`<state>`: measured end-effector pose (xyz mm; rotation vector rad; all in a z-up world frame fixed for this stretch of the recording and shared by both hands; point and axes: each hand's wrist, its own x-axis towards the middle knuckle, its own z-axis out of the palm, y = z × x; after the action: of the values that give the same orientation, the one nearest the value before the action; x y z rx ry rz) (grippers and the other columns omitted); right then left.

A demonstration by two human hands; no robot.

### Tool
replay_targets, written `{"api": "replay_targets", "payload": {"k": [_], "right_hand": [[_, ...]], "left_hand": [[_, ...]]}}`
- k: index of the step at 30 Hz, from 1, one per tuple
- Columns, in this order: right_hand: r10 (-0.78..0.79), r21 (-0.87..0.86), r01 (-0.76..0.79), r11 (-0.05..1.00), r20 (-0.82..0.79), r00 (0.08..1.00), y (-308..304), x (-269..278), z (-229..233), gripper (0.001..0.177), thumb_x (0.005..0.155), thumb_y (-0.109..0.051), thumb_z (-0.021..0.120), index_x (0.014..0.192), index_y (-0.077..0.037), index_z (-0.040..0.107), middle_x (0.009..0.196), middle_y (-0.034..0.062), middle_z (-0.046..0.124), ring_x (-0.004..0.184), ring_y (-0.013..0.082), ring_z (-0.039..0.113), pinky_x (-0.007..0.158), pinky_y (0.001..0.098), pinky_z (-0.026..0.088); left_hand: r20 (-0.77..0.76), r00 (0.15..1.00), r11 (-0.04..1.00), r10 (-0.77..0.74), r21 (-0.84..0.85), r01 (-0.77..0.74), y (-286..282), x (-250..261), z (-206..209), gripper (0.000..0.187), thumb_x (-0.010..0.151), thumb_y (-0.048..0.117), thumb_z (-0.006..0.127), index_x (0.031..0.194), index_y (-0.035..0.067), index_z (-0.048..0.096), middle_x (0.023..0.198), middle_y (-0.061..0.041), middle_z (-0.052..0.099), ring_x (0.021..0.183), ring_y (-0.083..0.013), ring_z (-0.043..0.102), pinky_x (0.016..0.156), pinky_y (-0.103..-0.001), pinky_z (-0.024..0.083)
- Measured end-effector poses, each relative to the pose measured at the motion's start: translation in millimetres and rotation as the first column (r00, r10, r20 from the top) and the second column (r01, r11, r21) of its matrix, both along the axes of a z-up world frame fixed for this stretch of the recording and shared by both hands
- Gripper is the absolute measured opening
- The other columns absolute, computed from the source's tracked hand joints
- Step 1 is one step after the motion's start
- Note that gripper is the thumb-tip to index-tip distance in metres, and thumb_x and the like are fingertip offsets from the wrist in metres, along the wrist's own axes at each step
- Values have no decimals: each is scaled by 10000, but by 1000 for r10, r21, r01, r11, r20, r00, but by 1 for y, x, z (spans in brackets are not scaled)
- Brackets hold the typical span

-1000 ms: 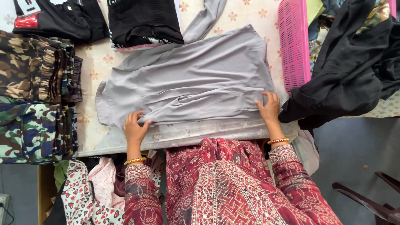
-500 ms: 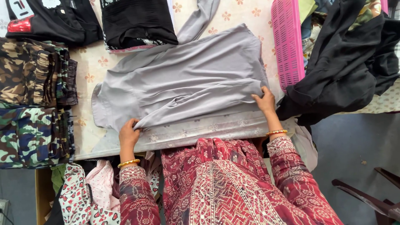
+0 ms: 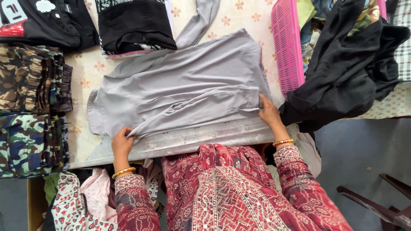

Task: Folding various clothing items such as shirts and pants on a table.

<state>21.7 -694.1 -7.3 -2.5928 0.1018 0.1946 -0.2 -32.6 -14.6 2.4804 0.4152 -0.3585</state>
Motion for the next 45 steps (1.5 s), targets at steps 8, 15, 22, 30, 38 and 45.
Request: {"api": "replay_targets", "payload": {"k": [8, 15, 22, 30, 38, 45], "right_hand": [[-328, 40, 328, 944, 229, 917, -23, -6, -9, 540, 805, 62, 593, 1333, -47, 585, 1088, 208, 610, 1018, 370, 615, 893, 461, 508], [175, -45, -170, 985, 310, 934, 30, -37, 6, 250, 829, 5, 642, 1064, -69, 681, 1145, 121, 649, 1138, 332, 613, 995, 451, 481], [-171, 8, 179, 984, 329, 929, -22, -33, -29, 405, 862, -27, 632, 1267, -18, 615, 1376, 243, 550, 1285, 426, 515, 1091, 465, 410], [-392, 315, 316, 895, 213, 895, -43, -14, -69, 453, 956, -68, 595, 1401, -18, 527, 1383, 216, 588, 1332, 381, 541, 1128, 429, 421], [-219, 74, 206, 976, 299, 929, 9, 36, 2, 419, 797, -129, 710, 1195, -28, 627, 1121, 190, 645, 1092, 384, 571, 953, 490, 455], [-238, 148, 194, 970, 389, 890, -9, 45, -49, 227, 821, -62, 673, 1045, -99, 657, 1103, 112, 661, 1077, 347, 619, 984, 455, 486]], "left_hand": [[-14, 1000, 998, -7, 57, 7, -4, 1, 1, 227, 811, 169, 799, 1026, 150, 728, 997, -40, 747, 947, -269, 705, 839, -422, 510], [25, 1000, 994, 15, 112, -18, -8, -7, -1, 208, 843, 172, 784, 1041, 147, 727, 1041, -52, 737, 984, -306, 686, 859, -449, 499], [-16, 999, 974, 47, 225, -42, -9, -7, -9, 231, 856, 207, 779, 1077, 169, 726, 1099, -46, 727, 1032, -320, 669, 885, -481, 483], [118, 992, 896, 40, 435, -88, -45, -18, -10, 410, 816, 136, 713, 1217, 217, 679, 1230, -67, 634, 1224, -328, 558, 956, -530, 450], [249, 968, 887, 22, 441, -134, -106, -31, -3, 639, 833, 36, 625, 1443, 221, 583, 1384, -105, 512, 1305, -340, 465, 1079, -555, 370], [136, 989, 906, 55, 410, -107, -95, -23, -2, 640, 811, 47, 642, 1416, 246, 587, 1378, -117, 479, 1299, -360, 436, 1049, -561, 366]]}}
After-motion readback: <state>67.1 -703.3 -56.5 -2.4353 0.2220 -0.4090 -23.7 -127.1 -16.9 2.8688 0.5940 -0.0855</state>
